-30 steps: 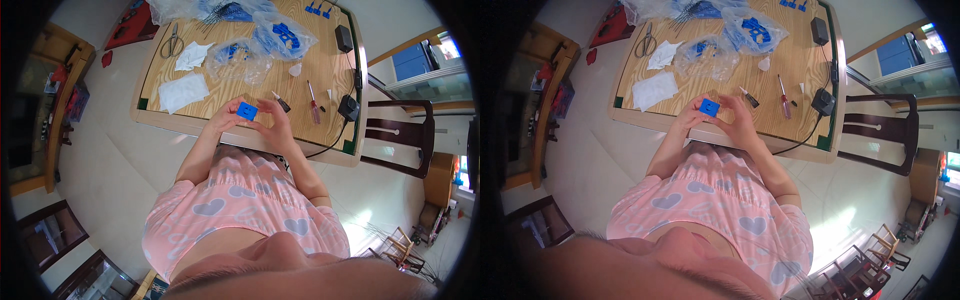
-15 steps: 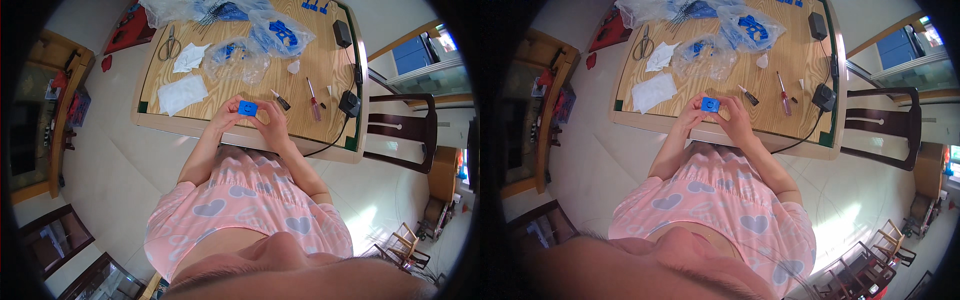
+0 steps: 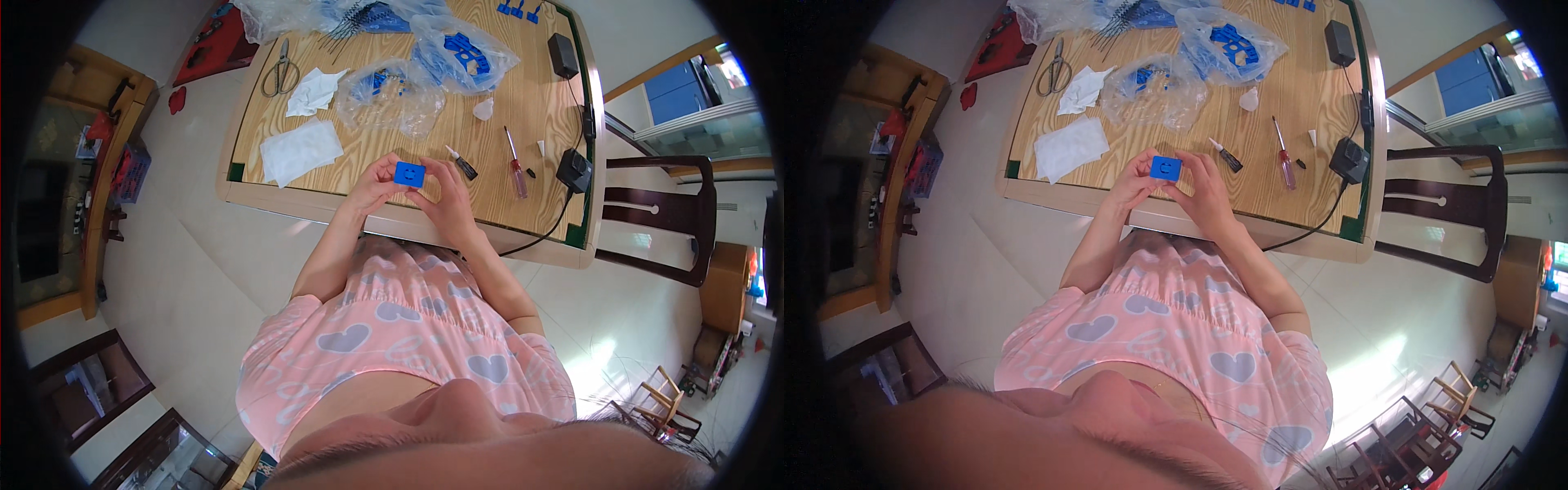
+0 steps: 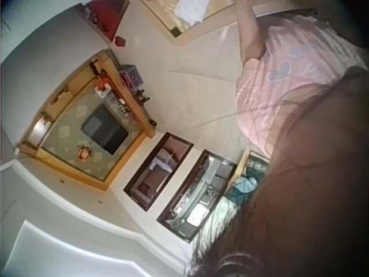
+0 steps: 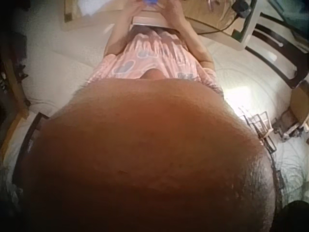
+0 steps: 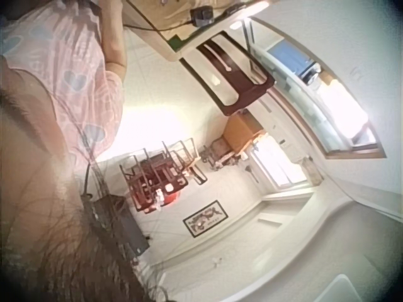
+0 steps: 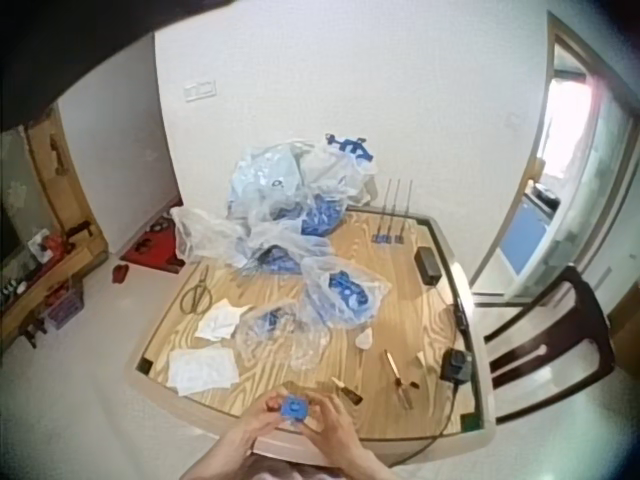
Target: Assembling small plastic and metal components for a lighting fixture at a table.
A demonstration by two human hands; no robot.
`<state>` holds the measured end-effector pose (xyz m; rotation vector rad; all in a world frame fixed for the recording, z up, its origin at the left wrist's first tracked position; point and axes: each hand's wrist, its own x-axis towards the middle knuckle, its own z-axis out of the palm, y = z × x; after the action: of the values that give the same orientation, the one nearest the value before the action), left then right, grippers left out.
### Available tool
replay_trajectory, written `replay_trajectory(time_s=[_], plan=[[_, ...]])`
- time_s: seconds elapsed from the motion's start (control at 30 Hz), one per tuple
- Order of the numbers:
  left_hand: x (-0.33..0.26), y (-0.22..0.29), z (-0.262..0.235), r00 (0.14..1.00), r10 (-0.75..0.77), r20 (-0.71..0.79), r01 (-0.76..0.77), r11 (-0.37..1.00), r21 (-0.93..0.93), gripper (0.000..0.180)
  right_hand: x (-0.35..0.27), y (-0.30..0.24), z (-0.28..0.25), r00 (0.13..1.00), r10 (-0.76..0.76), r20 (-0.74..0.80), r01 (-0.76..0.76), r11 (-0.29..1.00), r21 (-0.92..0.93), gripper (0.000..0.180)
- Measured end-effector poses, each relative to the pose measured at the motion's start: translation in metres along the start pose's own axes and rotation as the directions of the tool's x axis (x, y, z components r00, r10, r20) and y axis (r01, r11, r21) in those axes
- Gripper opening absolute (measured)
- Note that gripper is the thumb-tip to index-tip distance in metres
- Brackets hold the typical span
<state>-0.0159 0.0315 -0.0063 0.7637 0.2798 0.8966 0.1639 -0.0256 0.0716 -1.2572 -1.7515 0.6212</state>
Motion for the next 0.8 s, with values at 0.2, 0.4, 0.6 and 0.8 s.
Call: replay_trajectory(time_s=[0.2,0.4,0.6,0.8], plan=[[0.003,0.001,0.004,0.998,-0.015,0.063,0.013,0.999,0.036,0.024,0.003,0.001,-0.003,0.998,-0.027,0.051,0.030,0.997,-0.064,0.054],[0.001,-0.005,-0.006,0.997,-0.006,0.073,0.001,0.997,0.072,0.026,0.006,0.001,-0.005,0.998,-0.034,0.058,0.039,0.996,-0.081,0.046],[0.004,0.003,0.011,0.999,-0.051,-0.016,0.053,0.988,0.144,0.045,0.018,0.014,-0.019,0.999,0.033,0.035,-0.030,0.996,-0.081,0.043],[0.001,0.001,-0.002,0.996,-0.090,0.012,0.088,0.990,0.113,0.050,0.056,0.081,-0.039,0.960,0.220,-0.173,-0.258,0.933,-0.249,0.041]])
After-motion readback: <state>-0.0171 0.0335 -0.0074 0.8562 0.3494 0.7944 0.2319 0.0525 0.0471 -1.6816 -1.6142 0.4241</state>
